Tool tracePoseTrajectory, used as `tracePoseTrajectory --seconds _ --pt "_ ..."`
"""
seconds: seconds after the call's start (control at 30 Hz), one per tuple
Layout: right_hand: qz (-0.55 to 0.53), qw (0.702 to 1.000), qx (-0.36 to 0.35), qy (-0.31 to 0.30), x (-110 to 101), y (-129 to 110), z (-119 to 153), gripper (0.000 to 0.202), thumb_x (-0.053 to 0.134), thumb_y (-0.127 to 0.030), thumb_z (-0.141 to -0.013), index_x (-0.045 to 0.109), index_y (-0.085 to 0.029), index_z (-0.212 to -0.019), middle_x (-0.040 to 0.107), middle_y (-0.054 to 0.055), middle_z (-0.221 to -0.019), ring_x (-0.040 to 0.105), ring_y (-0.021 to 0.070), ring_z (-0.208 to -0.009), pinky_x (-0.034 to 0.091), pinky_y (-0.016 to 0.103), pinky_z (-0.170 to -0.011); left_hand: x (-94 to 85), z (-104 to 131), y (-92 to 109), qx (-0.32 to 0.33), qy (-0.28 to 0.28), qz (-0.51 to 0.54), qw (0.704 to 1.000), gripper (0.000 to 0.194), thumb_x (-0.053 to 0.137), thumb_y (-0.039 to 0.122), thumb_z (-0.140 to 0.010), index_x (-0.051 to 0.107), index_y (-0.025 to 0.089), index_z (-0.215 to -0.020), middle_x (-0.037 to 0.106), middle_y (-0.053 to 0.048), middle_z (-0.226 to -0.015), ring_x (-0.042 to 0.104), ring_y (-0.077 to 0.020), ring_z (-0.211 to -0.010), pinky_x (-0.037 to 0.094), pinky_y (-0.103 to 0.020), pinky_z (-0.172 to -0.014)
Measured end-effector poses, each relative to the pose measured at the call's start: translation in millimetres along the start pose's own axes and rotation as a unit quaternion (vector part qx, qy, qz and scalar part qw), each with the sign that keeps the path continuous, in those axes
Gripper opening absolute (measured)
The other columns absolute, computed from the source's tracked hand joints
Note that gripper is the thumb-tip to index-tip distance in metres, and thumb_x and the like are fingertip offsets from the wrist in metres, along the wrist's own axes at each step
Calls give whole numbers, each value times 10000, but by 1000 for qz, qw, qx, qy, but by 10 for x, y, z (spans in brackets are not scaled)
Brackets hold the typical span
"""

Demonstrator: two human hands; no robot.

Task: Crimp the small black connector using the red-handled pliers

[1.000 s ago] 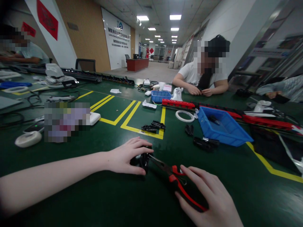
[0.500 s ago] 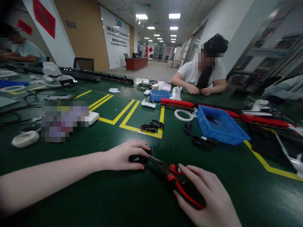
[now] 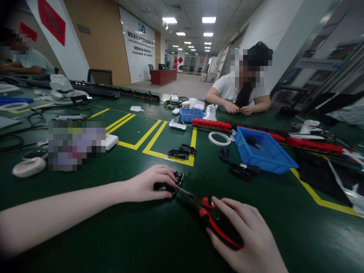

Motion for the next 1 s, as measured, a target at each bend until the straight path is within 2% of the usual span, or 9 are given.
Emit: tracePoseTrajectory --seconds 0.3,0.47,0.6,0.73,1.0 --pt "-24 999 33 5 22 -73 -10 460 565 -414 -909 561 -300 -1355 667 75 -1176 653 265 -1028 526 416 -871 -2 8 13 -14 -18 -2 1000 233 717 256 -868 697 224 -1098 667 -56 -1209 533 -260 -1272 311 -499 -1156" --pt "-16 999 29 0 41 -24 5 490 587 -422 -889 560 -290 -1360 662 84 -1201 655 273 -1042 539 415 -871 -9 26 4 -28 -10 -1 1000 198 716 248 -867 699 216 -1062 559 -85 -1333 498 -272 -1290 389 -488 -1103" --pt "-8 1000 6 -11 56 20 17 536 610 -427 -868 546 -296 -1384 672 81 -1195 665 271 -1028 553 398 -840 3 23 -11 -42 -17 55 997 208 735 216 -847 681 208 -1048 492 -102 -1418 477 -277 -1329 406 -478 -1105" --pt "0 1000 -12 -11 32 -1 -5 555 621 -418 -870 525 -296 -1403 673 80 -1190 668 264 -1016 555 389 -826 34 1 -42 -45 -33 89 994 221 735 214 -849 655 196 -1054 564 -101 -1352 534 -260 -1283 438 -452 -1086" --pt "16 999 -25 -13 20 -30 -12 546 613 -408 -881 511 -281 -1402 666 79 -1179 657 258 -1012 541 389 -822 18 -6 -48 -42 -13 90 995 200 761 241 -840 655 159 -990 628 -99 -1246 586 -250 -1226 481 -414 -1040"
Point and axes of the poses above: each hand's wrist, its own z-axis away from the middle knuckle, its own x-axis out of the palm, y = z × x, the point moved 5 cm from there along -z, towards the middle knuckle
